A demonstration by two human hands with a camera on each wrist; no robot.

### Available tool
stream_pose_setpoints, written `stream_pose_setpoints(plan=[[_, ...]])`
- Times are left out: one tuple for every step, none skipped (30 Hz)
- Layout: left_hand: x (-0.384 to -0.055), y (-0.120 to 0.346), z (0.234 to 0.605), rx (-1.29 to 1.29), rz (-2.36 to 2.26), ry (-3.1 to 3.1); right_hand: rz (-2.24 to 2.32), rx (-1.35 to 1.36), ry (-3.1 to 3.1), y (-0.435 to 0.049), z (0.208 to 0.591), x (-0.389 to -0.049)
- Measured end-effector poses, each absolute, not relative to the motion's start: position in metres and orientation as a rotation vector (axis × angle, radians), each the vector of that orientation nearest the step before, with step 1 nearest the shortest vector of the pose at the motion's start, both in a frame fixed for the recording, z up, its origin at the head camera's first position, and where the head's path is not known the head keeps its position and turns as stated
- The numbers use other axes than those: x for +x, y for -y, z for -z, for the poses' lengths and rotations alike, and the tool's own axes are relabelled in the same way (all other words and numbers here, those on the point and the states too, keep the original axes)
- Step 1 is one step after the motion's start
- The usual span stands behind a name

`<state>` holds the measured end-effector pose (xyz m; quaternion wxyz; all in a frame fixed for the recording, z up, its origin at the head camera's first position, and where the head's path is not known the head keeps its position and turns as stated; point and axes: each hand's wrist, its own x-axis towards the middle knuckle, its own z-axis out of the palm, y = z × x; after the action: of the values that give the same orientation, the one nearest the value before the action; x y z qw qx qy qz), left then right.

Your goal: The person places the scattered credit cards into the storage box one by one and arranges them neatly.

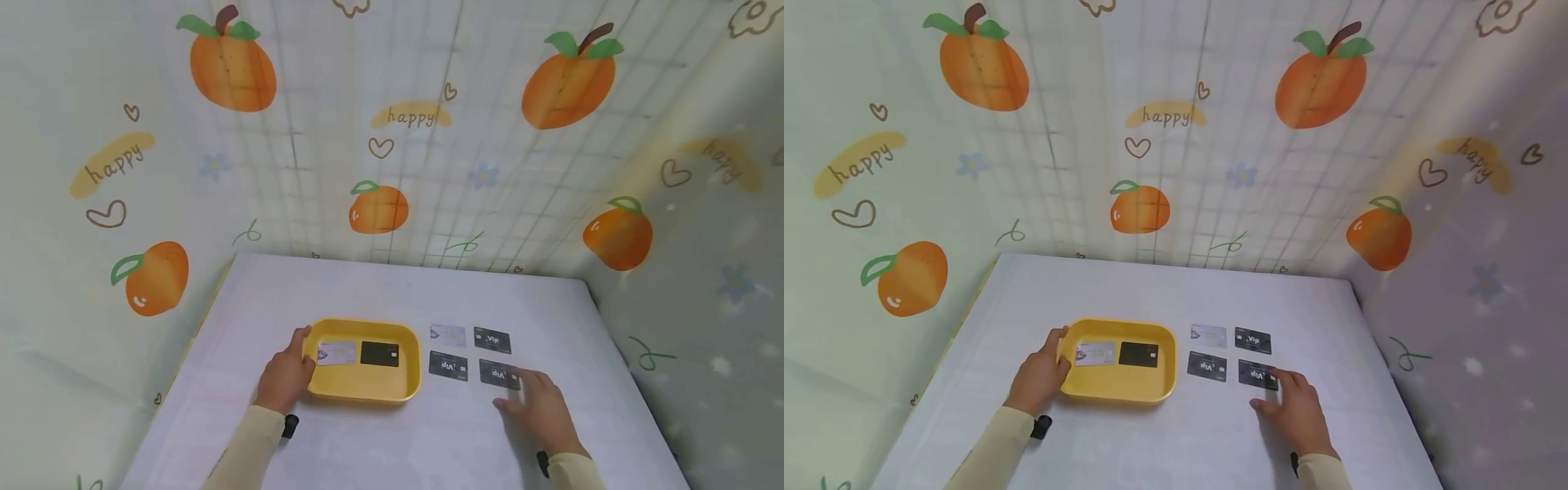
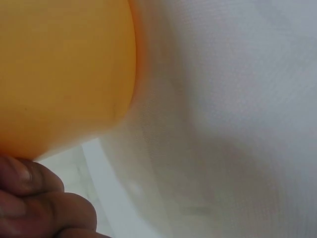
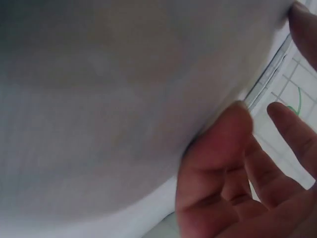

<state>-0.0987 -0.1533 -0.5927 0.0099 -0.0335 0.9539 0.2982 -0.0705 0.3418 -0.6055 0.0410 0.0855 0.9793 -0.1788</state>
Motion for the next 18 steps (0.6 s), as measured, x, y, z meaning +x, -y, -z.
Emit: stream_pose_setpoints(plan=[[-0.098,0.154,0.594,-0.11,-0.922,-2.986,0.544,0.251,-2.997,-0.341,0.606,-0.071],[-0.097,0.155,0.594,-0.119,-0.907,-2.994,0.541,0.239,-2.995,-0.34,0.607,-0.071],[-0.096,0.156,0.595,-0.126,-0.903,-3.002,0.535,0.22,-2.992,-0.339,0.608,-0.071],[-0.095,0.157,0.596,-0.132,-0.897,-3.007,0.521,0.201,-2.992,-0.339,0.609,-0.072],[-0.095,0.157,0.596,-0.133,-0.907,-3.005,0.5,0.183,-2.997,-0.339,0.61,-0.073],[-0.095,0.157,0.597,-0.124,-0.912,-3.002,0.484,0.173,-3.0,-0.34,0.61,-0.073],[-0.095,0.157,0.598,-0.112,-0.914,-2.996,0.472,0.169,-3.004,-0.34,0.61,-0.073],[-0.095,0.157,0.598,-0.104,-0.92,-2.991,0.469,0.168,-3.004,-0.341,0.61,-0.074],[-0.095,0.156,0.598,-0.098,-0.933,-2.986,0.467,0.164,-3.005,-0.342,0.61,-0.074],[-0.096,0.156,0.598,-0.099,-0.93,-2.985,0.466,0.158,-3.004,-0.343,0.609,-0.075],[-0.096,0.155,0.597,-0.1,-0.928,-2.988,0.472,0.152,-3.0,-0.344,0.608,-0.076],[-0.097,0.154,0.597,-0.105,-0.924,-2.989,0.476,0.145,-2.995,-0.345,0.607,-0.077],[-0.098,0.153,0.597,-0.112,-0.917,-2.989,0.48,0.141,-2.99,-0.346,0.605,-0.079],[-0.098,0.153,0.596,-0.117,-0.918,-2.985,0.473,0.134,-2.986,-0.347,0.604,-0.08],[-0.099,0.152,0.595,-0.116,-0.921,-2.981,0.463,0.13,-2.985,-0.349,0.602,-0.081],[-0.1,0.15,0.595,-0.116,-0.918,-2.974,0.456,0.123,-2.983,-0.35,0.601,-0.083],[-0.1,0.149,0.594,-0.116,-0.918,-2.967,0.45,0.127,-2.979,-0.352,0.599,-0.084],[-0.1,0.148,0.594,-0.117,-0.921,-2.96,0.444,0.13,-2.974,-0.353,0.598,-0.085]])
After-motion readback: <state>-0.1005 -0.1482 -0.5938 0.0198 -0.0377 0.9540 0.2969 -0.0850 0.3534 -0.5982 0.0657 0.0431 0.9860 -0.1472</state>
